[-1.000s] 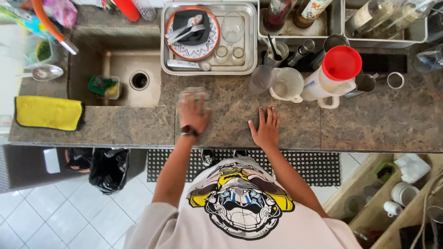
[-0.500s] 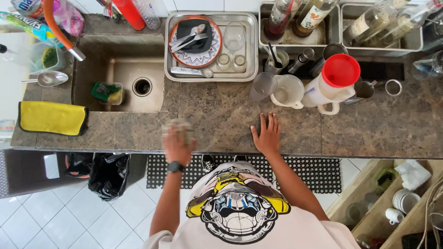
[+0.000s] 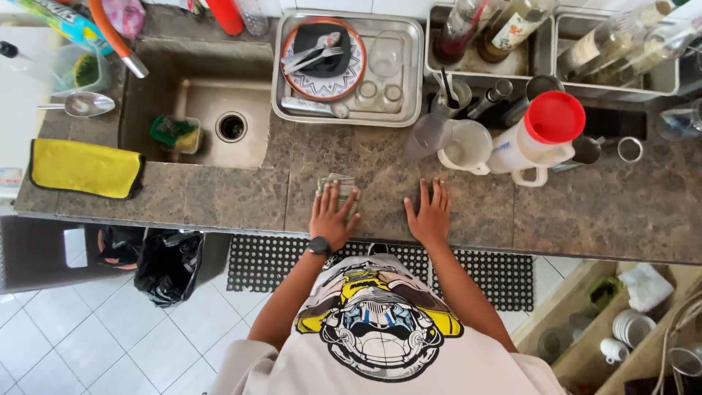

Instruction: Wiping down a coffee shop service counter and organizing pitchers and shakers.

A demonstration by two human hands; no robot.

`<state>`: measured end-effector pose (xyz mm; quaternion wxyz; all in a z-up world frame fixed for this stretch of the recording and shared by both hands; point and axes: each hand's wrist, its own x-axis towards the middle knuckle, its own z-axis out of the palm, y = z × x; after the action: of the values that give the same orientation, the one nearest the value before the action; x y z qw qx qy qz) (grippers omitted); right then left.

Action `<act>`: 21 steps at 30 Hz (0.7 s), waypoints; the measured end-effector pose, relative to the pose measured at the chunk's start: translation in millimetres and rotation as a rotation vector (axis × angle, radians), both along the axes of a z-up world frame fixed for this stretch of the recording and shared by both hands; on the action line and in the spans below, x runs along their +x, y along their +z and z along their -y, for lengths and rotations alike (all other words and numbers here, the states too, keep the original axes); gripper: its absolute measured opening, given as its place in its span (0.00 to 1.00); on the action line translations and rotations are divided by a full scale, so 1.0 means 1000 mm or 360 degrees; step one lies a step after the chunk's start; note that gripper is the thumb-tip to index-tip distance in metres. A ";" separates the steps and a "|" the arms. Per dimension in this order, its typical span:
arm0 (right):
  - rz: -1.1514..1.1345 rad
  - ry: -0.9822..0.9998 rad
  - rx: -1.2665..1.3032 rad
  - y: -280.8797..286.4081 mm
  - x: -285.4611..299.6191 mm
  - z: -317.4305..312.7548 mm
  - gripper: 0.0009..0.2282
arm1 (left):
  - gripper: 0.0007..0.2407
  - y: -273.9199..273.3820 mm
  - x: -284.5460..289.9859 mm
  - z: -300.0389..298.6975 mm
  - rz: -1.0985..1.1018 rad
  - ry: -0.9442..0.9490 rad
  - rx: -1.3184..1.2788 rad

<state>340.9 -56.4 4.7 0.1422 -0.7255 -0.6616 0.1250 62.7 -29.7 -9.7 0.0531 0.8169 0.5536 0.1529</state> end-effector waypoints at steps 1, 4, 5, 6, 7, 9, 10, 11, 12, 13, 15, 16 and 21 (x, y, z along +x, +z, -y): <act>0.0005 -0.0006 -0.0007 0.000 0.000 -0.001 0.29 | 0.26 0.002 -0.009 -0.004 0.0005 -0.0006 -0.0007; -0.0015 -0.0037 0.0016 0.000 -0.003 0.000 0.28 | 0.29 0.004 -0.052 -0.014 -0.0015 0.0103 0.0278; -0.0013 -0.0026 0.0030 0.001 -0.003 0.001 0.28 | 0.30 0.002 -0.074 -0.018 -0.0024 0.0208 0.0380; -0.0010 -0.0011 0.0048 0.001 -0.003 0.000 0.28 | 0.32 0.000 -0.096 -0.024 -0.0033 0.0316 0.0487; -0.0008 -0.0012 0.0038 0.001 -0.003 0.000 0.28 | 0.32 0.001 -0.112 -0.025 -0.0031 0.0316 0.0477; 0.0014 -0.0033 0.0051 0.000 -0.005 -0.001 0.28 | 0.27 0.003 -0.146 -0.029 -0.0210 0.0755 -0.0413; 0.0012 -0.0031 0.0051 0.000 -0.005 -0.001 0.28 | 0.27 0.000 -0.145 -0.032 -0.0211 0.0758 -0.0413; 0.0017 -0.0037 0.0041 0.002 -0.005 0.000 0.29 | 0.27 -0.002 -0.144 -0.035 -0.0243 0.0784 -0.0372; 0.0021 -0.0042 0.0037 0.003 -0.006 -0.001 0.29 | 0.27 -0.003 -0.143 -0.041 -0.0273 0.0812 -0.0326; 0.0020 -0.0039 0.0044 0.002 -0.006 -0.001 0.29 | 0.27 0.000 -0.127 -0.044 -0.0272 0.0817 -0.0319; -0.0016 -0.0048 0.0020 0.001 -0.005 -0.002 0.28 | 0.26 0.005 -0.095 -0.053 -0.0287 0.0656 -0.0086; -0.0018 -0.0048 0.0028 0.001 -0.004 -0.001 0.28 | 0.26 -0.003 -0.074 -0.054 -0.0287 0.0657 -0.0077; -0.0003 -0.0042 0.0038 -0.002 -0.004 -0.001 0.28 | 0.23 -0.024 0.011 -0.033 -0.0023 0.0018 0.0026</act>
<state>337.1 -55.8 3.1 0.1531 -0.7323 -0.6533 0.1158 74.2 3.7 -34.2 0.0415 0.8152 0.5574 0.1517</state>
